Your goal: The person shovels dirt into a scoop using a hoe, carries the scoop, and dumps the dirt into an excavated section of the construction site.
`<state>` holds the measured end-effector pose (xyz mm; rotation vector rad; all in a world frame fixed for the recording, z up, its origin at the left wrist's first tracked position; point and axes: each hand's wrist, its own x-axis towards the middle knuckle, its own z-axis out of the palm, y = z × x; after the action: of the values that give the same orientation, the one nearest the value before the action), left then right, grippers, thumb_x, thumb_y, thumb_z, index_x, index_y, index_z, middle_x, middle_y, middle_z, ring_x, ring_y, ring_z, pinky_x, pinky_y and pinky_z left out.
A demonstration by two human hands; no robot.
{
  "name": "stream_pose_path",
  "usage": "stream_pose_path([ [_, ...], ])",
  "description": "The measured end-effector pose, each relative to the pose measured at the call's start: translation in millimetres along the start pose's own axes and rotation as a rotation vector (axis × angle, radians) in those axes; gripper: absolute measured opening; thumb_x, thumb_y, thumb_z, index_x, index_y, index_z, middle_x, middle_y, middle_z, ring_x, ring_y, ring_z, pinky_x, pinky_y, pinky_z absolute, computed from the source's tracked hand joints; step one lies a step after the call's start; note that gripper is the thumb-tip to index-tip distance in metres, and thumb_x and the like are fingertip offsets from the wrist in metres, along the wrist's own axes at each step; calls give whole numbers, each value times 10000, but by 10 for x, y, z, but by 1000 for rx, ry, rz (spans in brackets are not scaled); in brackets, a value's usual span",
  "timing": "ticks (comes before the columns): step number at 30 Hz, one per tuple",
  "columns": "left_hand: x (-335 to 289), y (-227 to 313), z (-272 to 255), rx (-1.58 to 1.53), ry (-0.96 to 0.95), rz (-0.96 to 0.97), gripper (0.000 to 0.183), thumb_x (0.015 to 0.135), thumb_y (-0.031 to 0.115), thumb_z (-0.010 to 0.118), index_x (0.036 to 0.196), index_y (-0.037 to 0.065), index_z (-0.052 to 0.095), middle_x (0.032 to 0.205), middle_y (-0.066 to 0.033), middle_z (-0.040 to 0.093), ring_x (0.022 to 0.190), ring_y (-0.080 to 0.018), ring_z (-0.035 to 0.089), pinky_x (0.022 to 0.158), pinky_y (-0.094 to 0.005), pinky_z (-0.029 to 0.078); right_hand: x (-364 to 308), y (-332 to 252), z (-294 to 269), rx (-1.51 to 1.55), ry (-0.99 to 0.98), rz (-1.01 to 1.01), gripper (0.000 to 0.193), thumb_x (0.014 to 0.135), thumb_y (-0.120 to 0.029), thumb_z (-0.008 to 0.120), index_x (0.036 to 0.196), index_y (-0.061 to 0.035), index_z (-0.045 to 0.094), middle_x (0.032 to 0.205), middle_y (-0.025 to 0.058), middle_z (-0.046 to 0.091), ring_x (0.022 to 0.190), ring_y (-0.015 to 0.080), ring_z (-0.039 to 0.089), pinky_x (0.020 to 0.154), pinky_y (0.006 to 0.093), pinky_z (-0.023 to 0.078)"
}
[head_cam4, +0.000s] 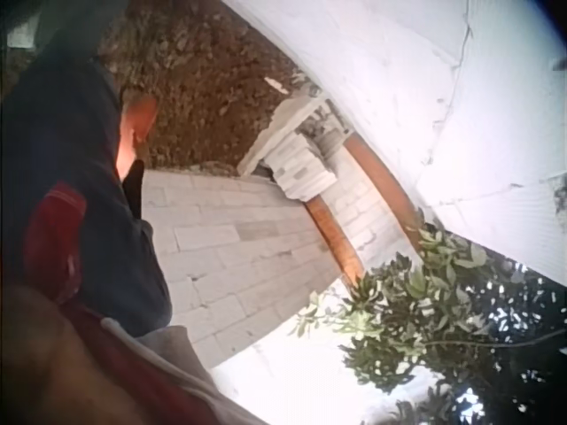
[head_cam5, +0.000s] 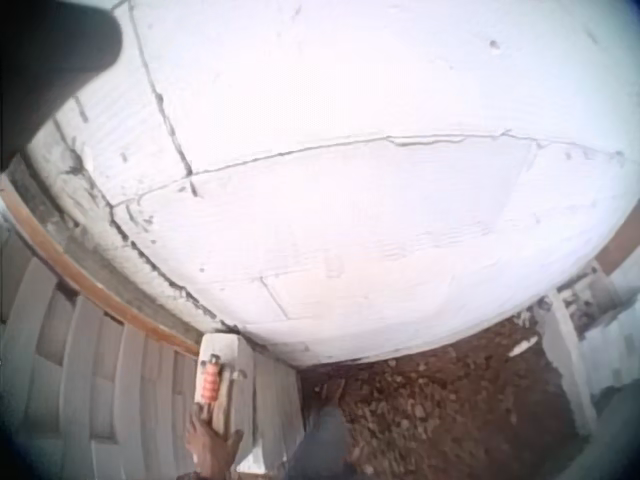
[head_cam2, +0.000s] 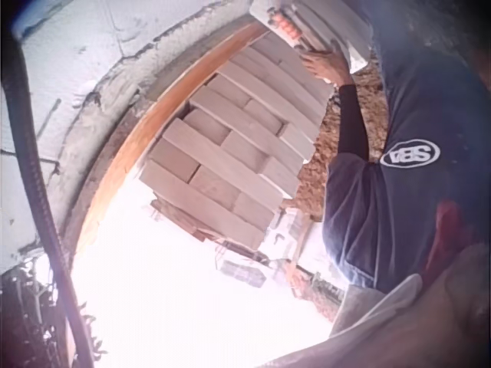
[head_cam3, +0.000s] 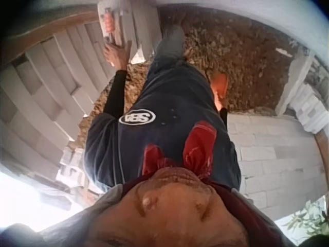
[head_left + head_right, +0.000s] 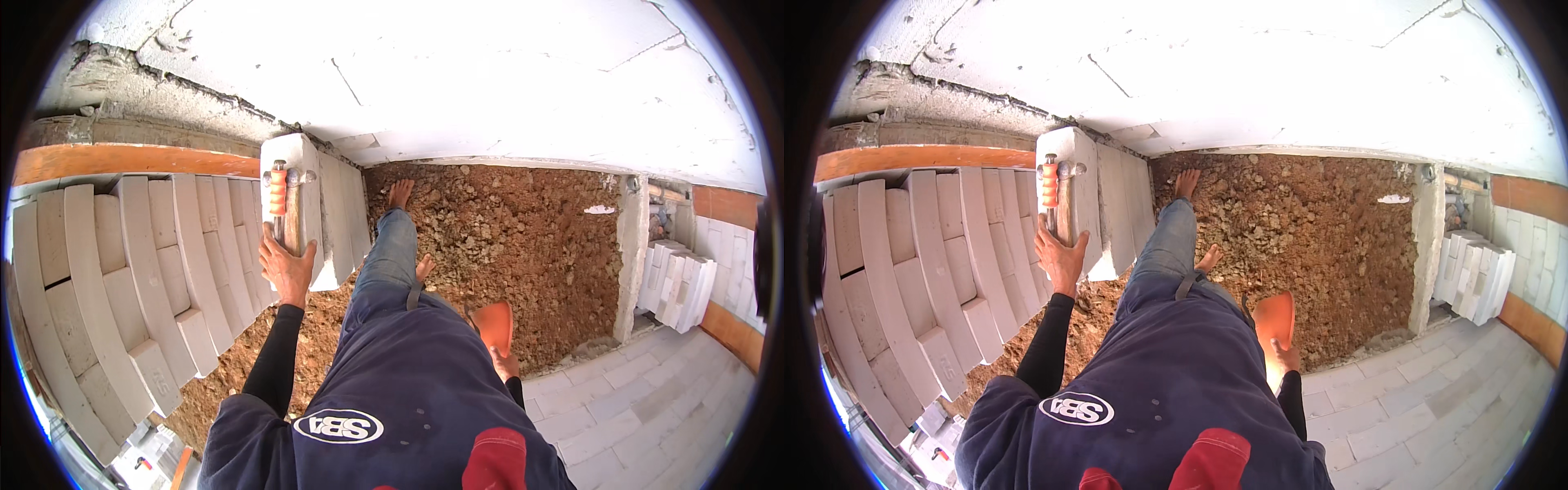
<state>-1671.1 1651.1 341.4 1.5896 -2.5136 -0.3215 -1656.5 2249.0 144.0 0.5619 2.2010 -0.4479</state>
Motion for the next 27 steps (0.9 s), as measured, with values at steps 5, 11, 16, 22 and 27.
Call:
stream_pose_path([
  [5, 8, 9, -14, 10, -63, -13, 1075, 690, 347, 833, 1538, 98, 221, 1435, -204, 372, 1301, -409, 385, 985, -622, 348, 94, -269, -31, -43, 98, 18, 800, 769, -686, 702, 815, 111, 651, 770, 247, 674, 789, 361, 689, 657, 462, 482],
  [11, -18, 13, -74, -35, -104, -31, 1130, 671, 340, 845, 1554, 96, 184, 1462, -206, 352, 1345, -407, 345, 1047, -604, 302, 127, -906, -308, 217, 12, 83, 749, 739, -602, 797, 901, 110, 630, 835, 201, 660, 801, 289, 648, 656, 458, 468],
  [16, -47, -98, -28, -4, -76, -27, 1130, 666, 341, 845, 1555, 106, 188, 1472, -205, 351, 1358, -397, 338, 1048, -605, 300, 329, -1128, -374, 186, -48, 56, 687, 750, -590, 774, 1094, -1, 690, 974, 200, 713, 958, 331, 686, 808, 428, 512],
  [22, 55, 43, -16, 2, -83, 13, 1078, 688, 339, 830, 1542, 100, 217, 1442, -187, 387, 1331, -381, 369, 1022, -595, 323, 468, -412, -404, 123, -198, 90, 879, 686, -692, 777, 994, 119, 632, 972, 244, 669, 903, 335, 667, 720, 463, 493],
  [27, 51, -18, -38, 29, -49, -23, 1062, 698, 351, 829, 1537, 99, 228, 1415, -169, 406, 1309, -373, 389, 1005, -584, 339, 256, -229, -856, 81, -157, -5, 864, 684, -697, 776, 948, 119, 671, 867, 220, 700, 864, 341, 692, 726, 447, 506],
])
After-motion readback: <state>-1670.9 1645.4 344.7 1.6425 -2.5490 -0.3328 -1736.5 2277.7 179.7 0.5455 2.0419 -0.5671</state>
